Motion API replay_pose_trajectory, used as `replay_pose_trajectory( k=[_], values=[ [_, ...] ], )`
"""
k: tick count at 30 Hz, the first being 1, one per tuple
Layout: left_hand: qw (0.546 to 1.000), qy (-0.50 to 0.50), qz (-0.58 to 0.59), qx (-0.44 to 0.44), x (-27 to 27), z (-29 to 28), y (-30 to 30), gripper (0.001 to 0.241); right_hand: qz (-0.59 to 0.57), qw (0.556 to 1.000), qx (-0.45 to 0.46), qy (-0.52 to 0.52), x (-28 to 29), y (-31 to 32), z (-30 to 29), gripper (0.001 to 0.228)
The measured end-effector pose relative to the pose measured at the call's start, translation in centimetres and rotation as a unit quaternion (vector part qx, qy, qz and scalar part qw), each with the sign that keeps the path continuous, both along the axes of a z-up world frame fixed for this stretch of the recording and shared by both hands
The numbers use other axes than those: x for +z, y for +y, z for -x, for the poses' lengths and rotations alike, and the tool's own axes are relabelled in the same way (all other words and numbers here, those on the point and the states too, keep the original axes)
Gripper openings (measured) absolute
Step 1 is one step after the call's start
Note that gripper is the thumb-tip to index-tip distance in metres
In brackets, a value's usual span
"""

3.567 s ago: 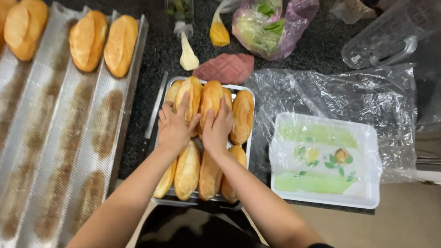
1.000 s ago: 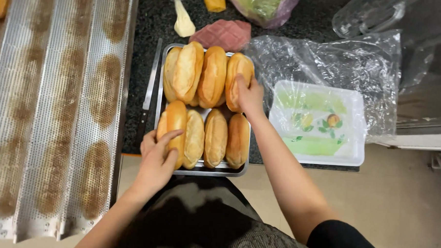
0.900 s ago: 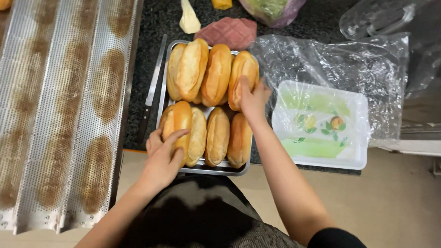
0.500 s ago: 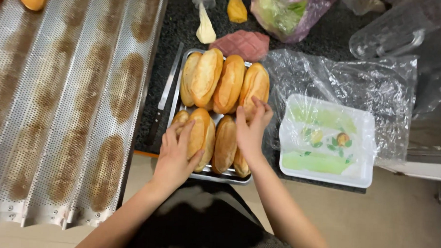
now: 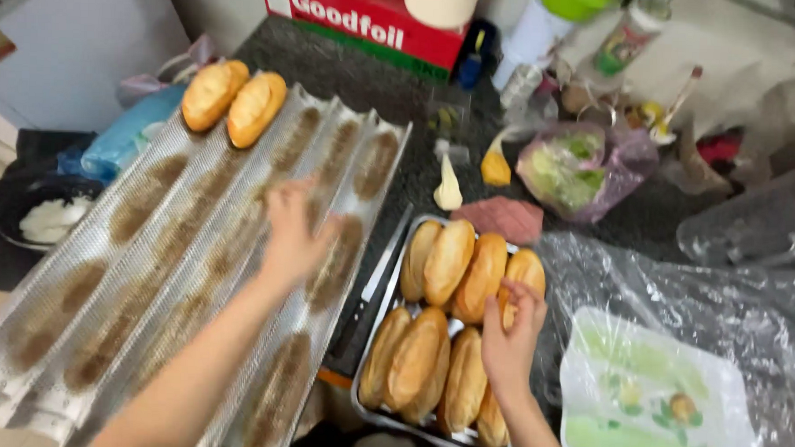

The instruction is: Sorting freshly baked bread from a cooling rack onto a tray and packaging it.

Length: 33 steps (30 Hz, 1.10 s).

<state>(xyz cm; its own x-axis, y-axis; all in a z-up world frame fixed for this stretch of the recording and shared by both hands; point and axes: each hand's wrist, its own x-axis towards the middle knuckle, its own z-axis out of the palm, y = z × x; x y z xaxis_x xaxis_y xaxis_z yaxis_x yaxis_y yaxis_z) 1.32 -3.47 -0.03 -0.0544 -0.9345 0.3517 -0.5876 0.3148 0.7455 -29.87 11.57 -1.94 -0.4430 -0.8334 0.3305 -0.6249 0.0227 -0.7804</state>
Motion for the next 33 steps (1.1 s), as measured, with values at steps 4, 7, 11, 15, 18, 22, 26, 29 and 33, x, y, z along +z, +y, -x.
replay_pose_trajectory(
  k=[4,7,11,15,18,22,26,29,33],
  values=[
    [0.997,-0.013,0.017,0.071,-1.5,-6.3,-8.8,0.074,0.03,0.999,0.031,-0.006,2.0,-1.5,-2.1,0.03],
    [0.985,-0.082,-0.024,0.148,-0.9,-8.9,-13.5,0.097,0.016,0.999,0.048,-0.015,3.7,-2.2,-4.0,0.027],
    [0.953,-0.207,-0.143,0.171,-1.0,-11.6,-18.7,0.124,0.0,0.998,0.055,-0.014,3.9,-3.0,-5.1,0.022],
    [0.914,-0.288,-0.242,0.15,0.1,-12.8,-22.7,0.135,-0.017,0.999,0.029,-0.002,5.0,-3.5,-6.4,0.023],
    [0.879,-0.342,-0.311,0.117,-0.2,-13.3,-24.7,0.135,-0.073,0.997,-0.011,-0.032,4.8,-3.3,-6.9,0.022],
    [0.891,-0.324,-0.301,0.106,-1.9,-15.3,-26.5,0.129,-0.098,0.994,-0.026,-0.051,3.3,-2.0,-6.5,0.022],
    [0.876,-0.33,-0.331,0.119,-2.2,-15.7,-27.6,0.129,-0.079,0.996,-0.005,-0.044,1.7,-1.1,-5.6,0.023],
    [0.869,-0.337,-0.341,0.121,-2.3,-15.4,-28.1,0.128,-0.085,0.996,-0.002,-0.038,1.5,-0.6,-5.7,0.024],
    [0.869,-0.328,-0.339,0.148,-3.1,-14.5,-28.6,0.135,-0.085,0.996,0.008,-0.04,2.2,-0.8,-6.2,0.024]
  ],
)
